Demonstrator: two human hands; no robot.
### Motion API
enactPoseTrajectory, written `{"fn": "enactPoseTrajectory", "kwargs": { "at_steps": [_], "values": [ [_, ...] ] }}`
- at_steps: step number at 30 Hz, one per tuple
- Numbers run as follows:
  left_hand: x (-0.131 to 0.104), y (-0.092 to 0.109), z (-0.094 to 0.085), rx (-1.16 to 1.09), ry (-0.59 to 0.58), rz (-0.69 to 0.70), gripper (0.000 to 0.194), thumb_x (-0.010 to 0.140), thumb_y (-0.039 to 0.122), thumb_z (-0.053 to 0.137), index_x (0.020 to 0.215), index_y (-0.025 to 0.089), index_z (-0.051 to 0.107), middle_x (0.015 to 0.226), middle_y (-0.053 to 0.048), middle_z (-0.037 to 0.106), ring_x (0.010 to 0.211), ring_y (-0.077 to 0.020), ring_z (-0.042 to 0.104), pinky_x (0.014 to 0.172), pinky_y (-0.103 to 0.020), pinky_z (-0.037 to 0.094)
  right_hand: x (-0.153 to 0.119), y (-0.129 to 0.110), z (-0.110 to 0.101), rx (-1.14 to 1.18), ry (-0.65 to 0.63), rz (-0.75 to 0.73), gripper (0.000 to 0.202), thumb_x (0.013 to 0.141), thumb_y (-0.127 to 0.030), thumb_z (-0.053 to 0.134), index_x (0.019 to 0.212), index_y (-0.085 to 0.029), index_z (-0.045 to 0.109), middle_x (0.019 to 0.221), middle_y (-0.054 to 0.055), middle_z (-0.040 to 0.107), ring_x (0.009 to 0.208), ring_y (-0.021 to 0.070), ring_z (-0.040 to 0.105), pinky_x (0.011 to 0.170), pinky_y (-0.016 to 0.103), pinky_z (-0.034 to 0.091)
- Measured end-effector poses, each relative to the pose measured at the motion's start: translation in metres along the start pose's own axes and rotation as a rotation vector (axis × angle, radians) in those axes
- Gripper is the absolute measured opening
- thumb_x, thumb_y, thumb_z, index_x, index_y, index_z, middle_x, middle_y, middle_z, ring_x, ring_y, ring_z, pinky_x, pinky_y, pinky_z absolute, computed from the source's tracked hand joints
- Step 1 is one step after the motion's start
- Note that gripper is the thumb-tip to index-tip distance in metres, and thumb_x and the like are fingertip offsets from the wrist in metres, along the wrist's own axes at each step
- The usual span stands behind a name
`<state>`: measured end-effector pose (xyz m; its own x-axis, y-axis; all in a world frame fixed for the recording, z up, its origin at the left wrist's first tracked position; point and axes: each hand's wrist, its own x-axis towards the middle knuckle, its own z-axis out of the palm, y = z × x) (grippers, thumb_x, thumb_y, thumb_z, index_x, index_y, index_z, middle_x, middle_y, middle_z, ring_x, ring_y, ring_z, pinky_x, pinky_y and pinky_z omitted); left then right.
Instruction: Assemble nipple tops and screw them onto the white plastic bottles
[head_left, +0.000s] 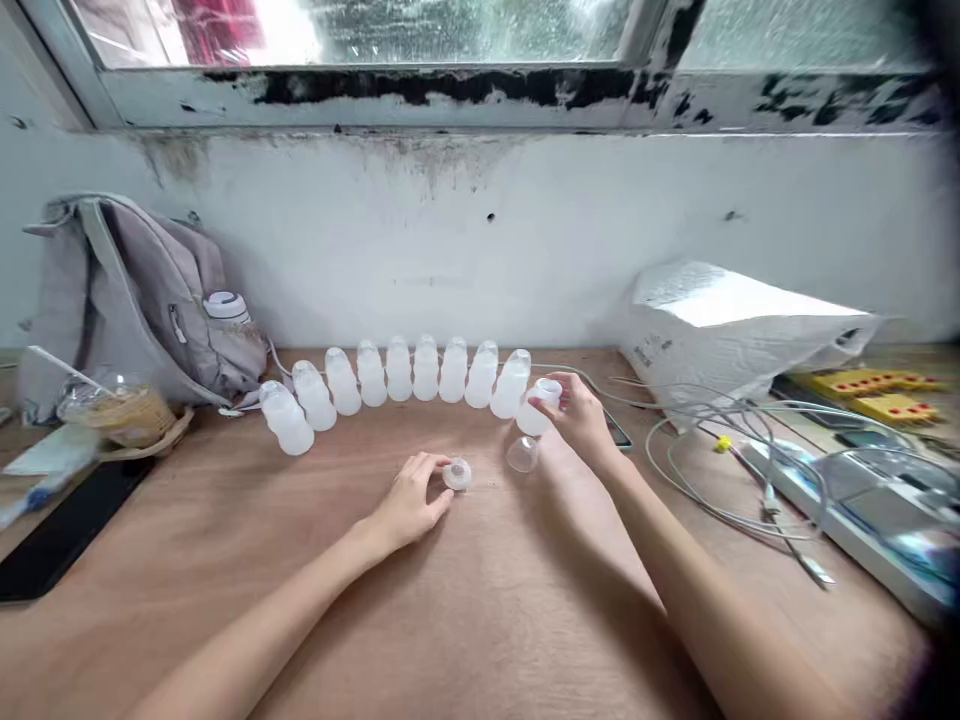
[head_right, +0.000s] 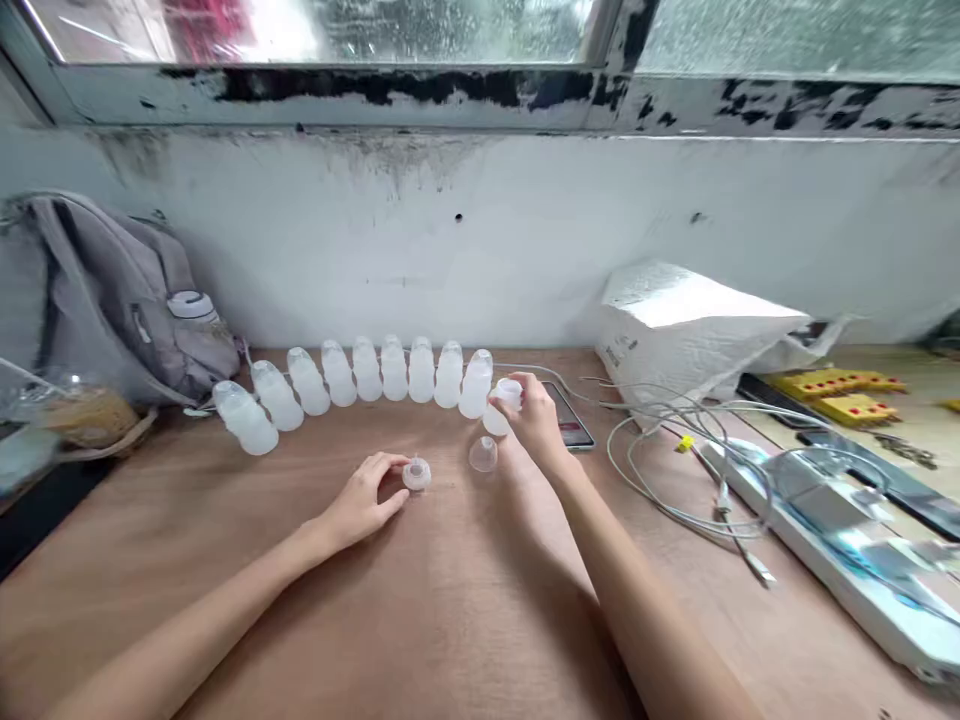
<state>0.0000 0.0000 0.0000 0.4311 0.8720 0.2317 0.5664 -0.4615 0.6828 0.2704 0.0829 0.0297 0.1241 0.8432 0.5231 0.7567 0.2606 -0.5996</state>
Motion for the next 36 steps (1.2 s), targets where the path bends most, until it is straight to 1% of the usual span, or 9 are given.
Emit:
{"fn": "enactPoseTrajectory", "kwargs": {
  "at_steps": [5, 7, 9, 12, 16, 20, 24, 29, 36],
  "values": [
    [-0.002, -0.002, 0.003, 0.001, 0.037, 0.073, 0.036, 0.077, 0.018, 0.052, 0.113, 0.019, 0.046, 0.108, -0.008, 0.054, 0.101, -0.0222, 0.048, 0.090, -0.038, 0.040, 0.001, -0.006, -0.003, -0.071, 0.052, -0.079, 0.043, 0.069, -0.041, 0.061, 0.102, -0.016, 0.052, 0.096, 0.012, 0.061, 0.084, 0.0249, 0.056, 0.069, 0.037, 0.045],
    [-0.002, -0.004, 0.005, -0.036, 0.061, 0.058, 0.036, 0.076, 0.019, 0.054, 0.112, 0.020, 0.048, 0.108, -0.008, 0.055, 0.100, -0.0225, 0.049, 0.090, -0.039, 0.039, 0.000, -0.021, -0.008, -0.117, 0.137, -0.135, 0.038, 0.072, -0.041, 0.058, 0.099, -0.015, 0.054, 0.096, 0.013, 0.060, 0.088, 0.0264, 0.054, 0.070, 0.037, 0.044],
    [0.000, -0.007, 0.005, -0.135, 0.088, 0.001, 0.035, 0.073, 0.020, 0.058, 0.108, 0.020, 0.052, 0.106, -0.008, 0.056, 0.098, -0.0225, 0.051, 0.090, -0.039, 0.039, -0.004, -0.041, -0.013, -0.112, 0.168, -0.160, 0.026, 0.078, -0.037, 0.051, 0.093, -0.016, 0.056, 0.087, 0.010, 0.062, 0.080, 0.0232, 0.056, 0.067, 0.034, 0.044],
    [0.004, -0.011, 0.003, -0.479, 0.163, -0.165, 0.032, 0.068, 0.020, 0.063, 0.099, 0.018, 0.057, 0.103, -0.008, 0.059, 0.097, -0.0220, 0.053, 0.091, -0.038, 0.038, -0.016, -0.073, -0.015, 0.004, -0.082, -0.132, 0.019, 0.082, -0.035, 0.047, 0.084, -0.019, 0.057, 0.067, 0.002, 0.060, 0.056, 0.0144, 0.054, 0.056, 0.026, 0.042],
    [0.011, -0.018, -0.008, -0.989, 0.258, -0.314, 0.030, 0.069, 0.016, 0.058, 0.099, 0.017, 0.058, 0.096, -0.007, 0.062, 0.091, -0.0179, 0.057, 0.086, -0.032, 0.041, -0.040, -0.091, 0.004, -0.031, -0.555, -0.114, 0.024, 0.078, -0.039, 0.054, 0.089, -0.019, 0.057, 0.064, 0.001, 0.059, 0.054, 0.0137, 0.054, 0.050, 0.023, 0.038],
    [0.015, -0.025, -0.017, -1.449, 0.305, -0.460, 0.029, 0.067, 0.011, 0.057, 0.095, 0.016, 0.061, 0.086, -0.004, 0.064, 0.079, -0.0129, 0.060, 0.080, -0.027, 0.043, -0.060, -0.082, 0.031, -0.091, -0.711, -0.141, 0.018, 0.075, -0.035, 0.057, 0.083, -0.019, 0.056, 0.067, 0.001, 0.060, 0.059, 0.0149, 0.056, 0.052, 0.023, 0.037],
    [0.017, -0.028, -0.019, -1.521, 0.300, -0.505, 0.026, 0.068, 0.010, 0.053, 0.092, 0.016, 0.062, 0.085, -0.004, 0.065, 0.077, -0.0122, 0.061, 0.081, -0.027, 0.045, -0.065, -0.078, 0.043, -0.044, -0.700, -0.147, 0.010, 0.075, -0.028, 0.055, 0.078, -0.019, 0.052, 0.063, 0.000, 0.058, 0.053, 0.0127, 0.053, 0.051, 0.022, 0.036],
    [0.017, -0.026, -0.020, -1.555, 0.263, -0.521, 0.026, 0.070, 0.009, 0.052, 0.093, 0.014, 0.062, 0.089, -0.006, 0.066, 0.084, -0.0139, 0.061, 0.084, -0.027, 0.044, -0.067, -0.093, 0.039, 0.170, -0.573, -0.102, 0.014, 0.075, -0.029, 0.054, 0.069, -0.019, 0.046, 0.054, -0.003, 0.053, 0.048, 0.0110, 0.049, 0.046, 0.021, 0.035],
    [0.011, -0.016, -0.021, -1.511, -0.068, -0.433, 0.027, 0.078, 0.024, 0.056, 0.103, 0.014, 0.059, 0.104, -0.011, 0.063, 0.094, -0.0180, 0.059, 0.090, -0.031, 0.040, -0.074, -0.103, 0.040, 0.334, -0.494, 0.003, 0.009, 0.076, -0.024, 0.050, 0.070, -0.018, 0.052, 0.052, -0.003, 0.054, 0.043, 0.0104, 0.051, 0.043, 0.021, 0.038]
  ]
}}
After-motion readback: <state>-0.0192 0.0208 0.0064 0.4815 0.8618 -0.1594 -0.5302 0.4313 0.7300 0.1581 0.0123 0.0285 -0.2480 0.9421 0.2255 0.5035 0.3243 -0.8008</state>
